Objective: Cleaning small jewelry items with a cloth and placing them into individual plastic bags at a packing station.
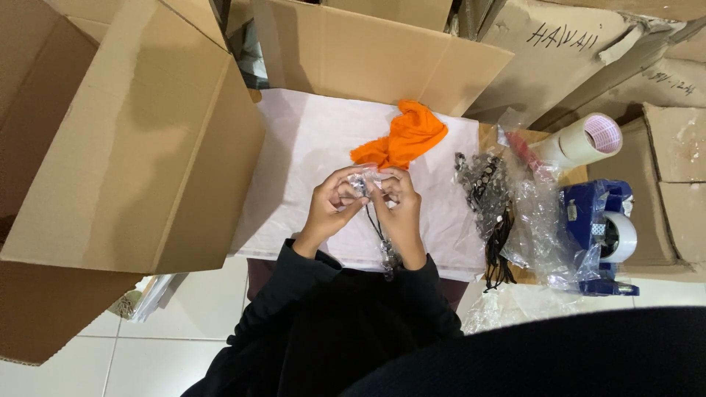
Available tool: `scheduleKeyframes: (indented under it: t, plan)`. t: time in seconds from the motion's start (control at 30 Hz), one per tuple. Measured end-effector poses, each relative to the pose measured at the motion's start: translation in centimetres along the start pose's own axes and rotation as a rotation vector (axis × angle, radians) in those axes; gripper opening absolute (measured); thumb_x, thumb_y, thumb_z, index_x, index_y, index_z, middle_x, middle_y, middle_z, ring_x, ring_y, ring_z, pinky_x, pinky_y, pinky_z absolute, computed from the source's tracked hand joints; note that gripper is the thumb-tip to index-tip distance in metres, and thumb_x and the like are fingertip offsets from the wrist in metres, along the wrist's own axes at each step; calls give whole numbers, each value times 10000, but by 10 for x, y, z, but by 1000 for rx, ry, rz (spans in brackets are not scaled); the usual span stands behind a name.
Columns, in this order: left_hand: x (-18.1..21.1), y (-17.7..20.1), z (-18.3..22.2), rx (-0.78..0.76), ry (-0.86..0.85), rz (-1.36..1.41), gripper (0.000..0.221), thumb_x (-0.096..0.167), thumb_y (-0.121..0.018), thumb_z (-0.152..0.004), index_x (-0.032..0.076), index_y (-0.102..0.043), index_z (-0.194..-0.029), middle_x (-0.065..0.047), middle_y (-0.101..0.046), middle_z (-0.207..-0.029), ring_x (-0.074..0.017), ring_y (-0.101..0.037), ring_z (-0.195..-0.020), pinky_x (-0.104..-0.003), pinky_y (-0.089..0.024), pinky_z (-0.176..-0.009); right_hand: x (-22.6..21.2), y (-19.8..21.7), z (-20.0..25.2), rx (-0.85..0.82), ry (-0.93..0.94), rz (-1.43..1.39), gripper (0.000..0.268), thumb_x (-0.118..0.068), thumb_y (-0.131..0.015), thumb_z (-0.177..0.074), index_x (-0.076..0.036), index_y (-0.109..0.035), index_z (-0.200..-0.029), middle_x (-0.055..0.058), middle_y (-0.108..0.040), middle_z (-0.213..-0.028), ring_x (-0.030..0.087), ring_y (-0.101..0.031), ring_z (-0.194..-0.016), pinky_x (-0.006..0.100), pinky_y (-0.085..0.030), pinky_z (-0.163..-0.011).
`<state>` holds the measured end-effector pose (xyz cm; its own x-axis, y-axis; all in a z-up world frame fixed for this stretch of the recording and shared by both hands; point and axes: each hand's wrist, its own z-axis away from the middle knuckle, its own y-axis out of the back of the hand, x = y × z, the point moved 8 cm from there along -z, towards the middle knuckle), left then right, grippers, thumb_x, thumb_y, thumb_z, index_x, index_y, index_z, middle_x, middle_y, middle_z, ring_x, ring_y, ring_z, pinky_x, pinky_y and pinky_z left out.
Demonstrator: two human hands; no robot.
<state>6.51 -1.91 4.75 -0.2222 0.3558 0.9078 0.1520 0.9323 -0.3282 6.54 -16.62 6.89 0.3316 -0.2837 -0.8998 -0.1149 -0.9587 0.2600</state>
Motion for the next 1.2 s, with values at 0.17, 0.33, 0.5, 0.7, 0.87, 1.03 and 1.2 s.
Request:
scheduleKeyframes:
  t: [0.17,0.33,0.5,0.7,0.87,1.03,1.2]
  plan:
    - [-8,7,0,15,-4,18,578,-130,-732,-810,-18,-586,-1357,-134,-675,-1105,-138,-699,-807,-296,-658,-742,35,-1,6,-103,-109,-163,494,29,-725,-882,-14,-483,-1310,100,-696,-887,171,-696,-786,277,-596,-713]
    - [-9,13,2,67,16,-85,456,-100,-687,-870,7,-636,-1310,-95,-720,-972,-92,-668,-743,-247,-632,-673,41,-4,15,-166,-169,-232,587,71,-753,-829,-3,-453,-1328,88,-668,-932,161,-700,-822,263,-612,-749]
    - [-1,20,2,185,-30,-134,418,-94,-704,-865,-3,-646,-1269,-111,-710,-1015,-92,-670,-729,-254,-630,-658,54,-9,26,-243,-198,-191,586,26,-805,-806,-12,-505,-1308,68,-627,-847,164,-660,-747,299,-609,-693]
    - [-55,67,2,414,-83,-119,583,-99,-677,-891,64,-496,-1421,-31,-609,-1136,-26,-623,-837,-164,-573,-795,78,-18,35,-344,-248,-154,310,-32,-818,-822,6,-658,-1085,131,-724,-831,177,-704,-795,363,-600,-772]
    - [-37,35,-3,188,43,-112,689,24,-697,-930,57,-313,-1501,-173,-552,-1288,-203,-637,-1027,-356,-582,-889,91,-11,38,-173,-244,-276,203,-62,-821,-861,-13,-684,-1002,113,-744,-821,140,-697,-774,307,-573,-772]
    - [-76,16,6,-164,241,-214,480,152,-793,-912,48,-608,-1342,-201,-694,-1174,-317,-720,-1003,-444,-628,-810,82,2,36,-21,-209,-301,136,-7,-770,-882,-23,-683,-985,94,-749,-816,130,-681,-754,299,-559,-753]
    - [-59,-15,15,-435,296,-238,634,45,-772,-871,59,-487,-1437,-298,-667,-1213,-370,-725,-988,-479,-607,-797,95,15,40,141,-212,-307,106,-40,-756,-934,-27,-652,-955,70,-729,-810,107,-679,-742,244,-559,-723]
